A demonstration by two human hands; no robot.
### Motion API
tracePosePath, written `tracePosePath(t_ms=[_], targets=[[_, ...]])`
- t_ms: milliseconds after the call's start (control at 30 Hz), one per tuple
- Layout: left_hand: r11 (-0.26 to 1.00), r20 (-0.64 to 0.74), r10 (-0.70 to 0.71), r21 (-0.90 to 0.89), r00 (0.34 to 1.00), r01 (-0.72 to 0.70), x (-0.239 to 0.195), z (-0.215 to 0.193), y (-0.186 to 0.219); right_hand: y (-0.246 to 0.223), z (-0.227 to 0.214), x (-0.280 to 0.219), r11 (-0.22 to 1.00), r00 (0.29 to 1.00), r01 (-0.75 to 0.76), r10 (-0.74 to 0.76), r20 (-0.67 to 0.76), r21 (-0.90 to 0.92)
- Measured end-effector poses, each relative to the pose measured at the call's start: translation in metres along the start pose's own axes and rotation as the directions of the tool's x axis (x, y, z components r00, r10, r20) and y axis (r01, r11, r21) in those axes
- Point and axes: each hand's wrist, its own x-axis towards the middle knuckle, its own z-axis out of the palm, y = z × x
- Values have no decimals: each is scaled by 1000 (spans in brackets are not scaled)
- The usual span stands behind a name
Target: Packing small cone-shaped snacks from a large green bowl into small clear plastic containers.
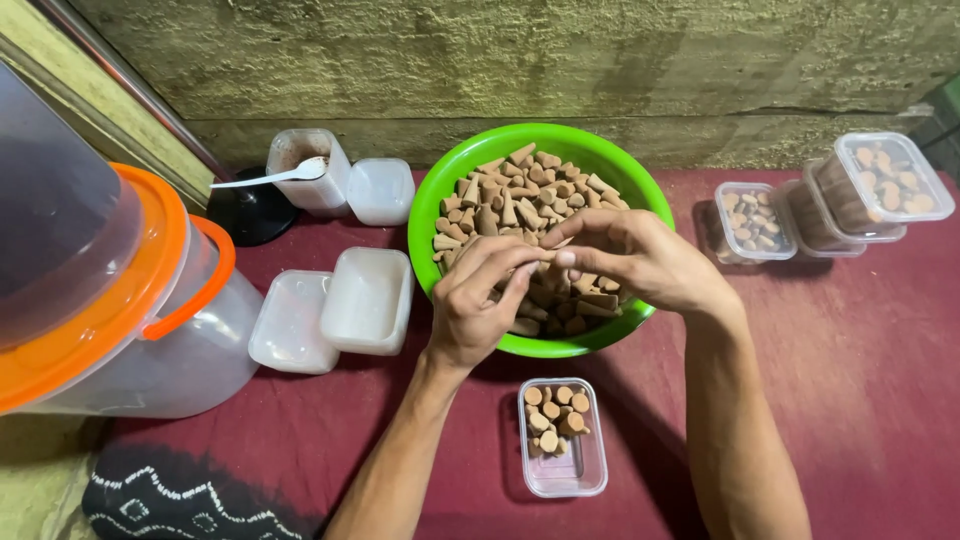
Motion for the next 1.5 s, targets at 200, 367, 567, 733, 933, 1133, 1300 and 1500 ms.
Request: tracePosePath(t_ms=[200, 367, 567, 733, 933, 1133, 1300, 1500], targets=[[1000, -79, -1, 23, 997, 3, -2, 3, -2, 18, 1, 4, 989, 981, 99, -117, -156, -113], [999, -117, 23, 33, 993, -19, -2, 3, -1, 7, 8, 3, 986, 968, 130, -148, -202, -100], [998, -176, 55, 51, 983, -46, -5, 5, 0, 10, 9, 3, 988, 968, 128, -143, -207, -88], [998, -196, 52, 53, 979, -42, -3, 4, 0, 11, 9, 1, 989, 973, 103, -121, -196, -103], [996, -196, 56, 78, 979, -41, -3, 5, 1, 8, 7, 1, 984, 978, 93, -119, -169, -154], [996, -191, 61, 82, 980, -46, -5, 5, 0, 3, 7, 0, 986, 990, 24, -46, -134, -166], [998, -179, 38, 47, 983, -30, -8, 5, -2, -3, 5, -1, 992, 988, 37, -55, -147, -125], [997, -184, 65, 55, 981, -55, -4, 6, 2, 1, 5, -3, 985, 980, 124, -140, -140, -122]])
